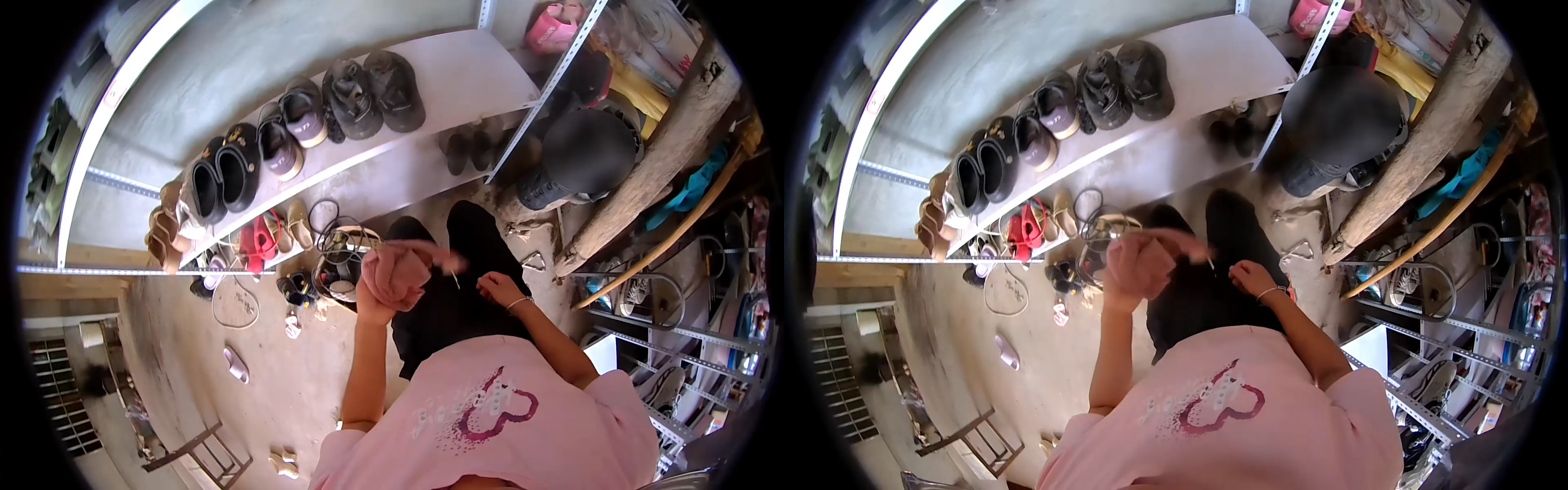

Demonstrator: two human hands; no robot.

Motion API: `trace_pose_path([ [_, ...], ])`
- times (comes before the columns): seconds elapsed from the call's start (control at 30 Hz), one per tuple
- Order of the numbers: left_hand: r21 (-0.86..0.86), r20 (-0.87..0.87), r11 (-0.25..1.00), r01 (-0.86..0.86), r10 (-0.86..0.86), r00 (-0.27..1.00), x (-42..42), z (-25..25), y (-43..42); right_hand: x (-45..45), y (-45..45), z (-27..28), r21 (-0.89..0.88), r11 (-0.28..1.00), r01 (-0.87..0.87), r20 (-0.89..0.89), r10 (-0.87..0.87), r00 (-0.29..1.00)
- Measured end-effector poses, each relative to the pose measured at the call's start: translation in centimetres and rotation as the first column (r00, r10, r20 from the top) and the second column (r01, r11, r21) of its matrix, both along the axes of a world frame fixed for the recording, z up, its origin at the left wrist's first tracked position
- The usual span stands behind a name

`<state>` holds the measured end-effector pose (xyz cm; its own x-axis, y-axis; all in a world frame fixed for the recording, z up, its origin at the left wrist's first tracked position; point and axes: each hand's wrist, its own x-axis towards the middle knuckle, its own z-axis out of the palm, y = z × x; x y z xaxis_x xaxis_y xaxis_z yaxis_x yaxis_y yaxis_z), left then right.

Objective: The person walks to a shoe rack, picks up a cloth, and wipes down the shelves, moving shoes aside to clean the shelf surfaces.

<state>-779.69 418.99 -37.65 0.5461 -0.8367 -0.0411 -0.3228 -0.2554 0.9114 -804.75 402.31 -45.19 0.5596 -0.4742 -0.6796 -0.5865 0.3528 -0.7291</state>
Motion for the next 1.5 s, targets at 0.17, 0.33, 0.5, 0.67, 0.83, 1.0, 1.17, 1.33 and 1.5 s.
trace_pose_path([
  [0.17,-0.24,-0.205,0.97,0.041,-0.092,0.974,-7.2,0.4,-1.1,0.7,2.2,4.0,0.212,0.976,0.059,0.26,-0.114,0.959],
  [0.33,-0.295,-0.93,0.89,-0.348,-0.183,0.32,-11.7,0.3,-2.7,0.9,2.2,8.1,0.394,0.901,0.181,0.363,-0.333,0.87],
  [0.5,-0.258,0.039,0.91,0.323,-0.325,0.945,-10.0,4.4,-6.2,0.5,0.0,10.8,0.479,0.873,0.089,0.609,-0.404,0.683],
  [0.67,-0.127,0.216,0.959,0.254,-0.223,0.951,-2.1,5.0,-10.9,1.5,-5.2,7.8,0.55,0.827,0.117,0.452,-0.413,0.79],
  [0.83,-0.269,0.565,0.937,-0.224,0.342,0.751,13.6,4.0,-15.9,6.4,-13.5,12.6,0.339,0.884,0.321,0.58,-0.465,0.669],
  [1.0,-0.086,0.846,0.951,-0.296,0.226,0.482,20.8,1.4,-18.7,13.0,-25.8,17.2,-0.424,0.787,0.448,0.692,-0.037,0.721],
  [1.17,-0.117,0.878,0.915,-0.386,0.277,0.39,20.1,0.1,-19.0,20.1,-34.4,13.1,-0.992,-0.031,0.121,0.107,0.285,0.953],
  [1.33,-0.161,0.871,0.91,-0.381,0.313,0.378,20.2,0.0,-19.3,31.1,-36.8,7.3,-0.925,-0.347,-0.156,-0.208,0.118,0.971],
  [1.5,-0.16,0.873,0.921,-0.356,0.3,0.385,20.6,-0.3,-19.5,42.6,-38.0,7.4,-0.946,-0.311,-0.091,-0.164,0.217,0.962],
])
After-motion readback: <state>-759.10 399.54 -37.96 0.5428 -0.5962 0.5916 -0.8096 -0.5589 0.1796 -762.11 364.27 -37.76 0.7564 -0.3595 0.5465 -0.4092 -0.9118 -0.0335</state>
